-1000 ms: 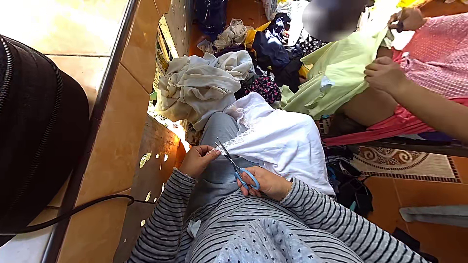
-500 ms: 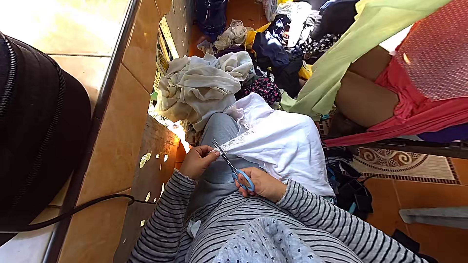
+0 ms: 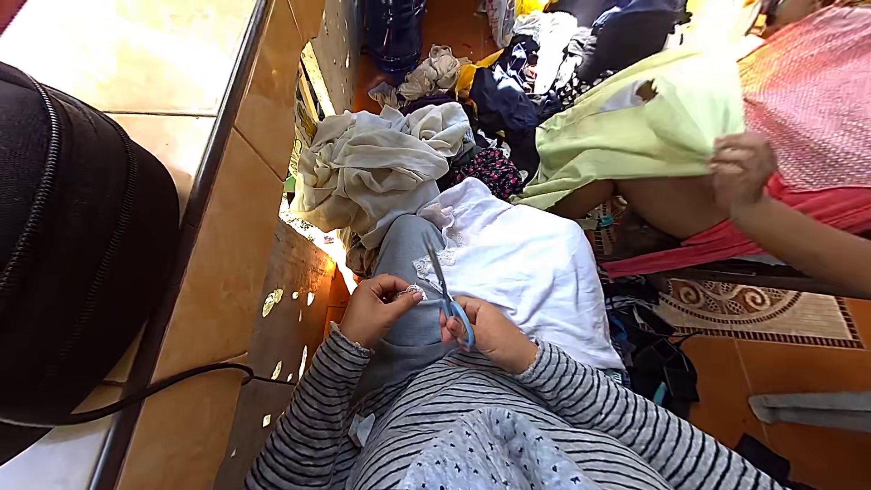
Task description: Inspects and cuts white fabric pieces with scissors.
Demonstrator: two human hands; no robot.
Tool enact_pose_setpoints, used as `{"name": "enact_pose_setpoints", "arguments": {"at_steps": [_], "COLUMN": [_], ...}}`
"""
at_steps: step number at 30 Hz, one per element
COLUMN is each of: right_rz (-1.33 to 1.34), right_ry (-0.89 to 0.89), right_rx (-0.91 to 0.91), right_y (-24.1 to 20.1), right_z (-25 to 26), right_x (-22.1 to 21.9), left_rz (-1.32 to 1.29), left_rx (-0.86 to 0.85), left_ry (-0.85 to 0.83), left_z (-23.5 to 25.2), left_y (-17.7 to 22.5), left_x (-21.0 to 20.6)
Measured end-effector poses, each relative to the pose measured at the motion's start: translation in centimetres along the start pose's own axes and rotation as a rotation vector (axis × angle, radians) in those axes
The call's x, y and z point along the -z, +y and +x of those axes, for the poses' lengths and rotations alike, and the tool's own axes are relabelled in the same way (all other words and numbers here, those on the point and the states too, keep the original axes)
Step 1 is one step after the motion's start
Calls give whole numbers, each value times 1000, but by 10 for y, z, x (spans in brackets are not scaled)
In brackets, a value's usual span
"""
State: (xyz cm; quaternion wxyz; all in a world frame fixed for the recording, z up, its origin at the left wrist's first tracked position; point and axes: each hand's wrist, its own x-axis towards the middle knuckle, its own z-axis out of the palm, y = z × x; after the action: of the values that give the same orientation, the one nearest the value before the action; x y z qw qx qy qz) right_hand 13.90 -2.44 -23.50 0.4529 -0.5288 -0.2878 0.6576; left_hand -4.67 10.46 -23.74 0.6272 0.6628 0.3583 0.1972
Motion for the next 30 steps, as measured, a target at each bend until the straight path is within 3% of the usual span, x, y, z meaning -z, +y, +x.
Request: {"name": "enact_pose_setpoints", "arguments": {"at_steps": [3,7,10,14,19,22,25,28,30], "right_rz": [77,94,37,-172,-189,-181,-184,-211,-243], "right_ry": [169,268,311,520,771,834,839,862,886], "right_rx": [220,240,379,521,478,409,337,271,240], "right_y": [-13,-36,-43,-47,-34,-22,-5,9,16], "right_z": [6,5,-8,-44,-88,-103,-111,-113,-114], "right_x": [-3,1,23,77,130,137,135,132,132], "left_rz": [125,245,301,492,539,482,410,579,724], "left_rx": [-175,-283,-378,-157,94,192,239,143,-65], "left_ry": [-15,-73,-107,-8,73,148,115,143,209], "left_z": [-2,3,7,5,-2,1,6,9,13], "left_y": [18,42,37,6,-20,-23,-24,-18,-2], "left_x": [-11,-26,-19,8,20,17,12,3,-9]}}
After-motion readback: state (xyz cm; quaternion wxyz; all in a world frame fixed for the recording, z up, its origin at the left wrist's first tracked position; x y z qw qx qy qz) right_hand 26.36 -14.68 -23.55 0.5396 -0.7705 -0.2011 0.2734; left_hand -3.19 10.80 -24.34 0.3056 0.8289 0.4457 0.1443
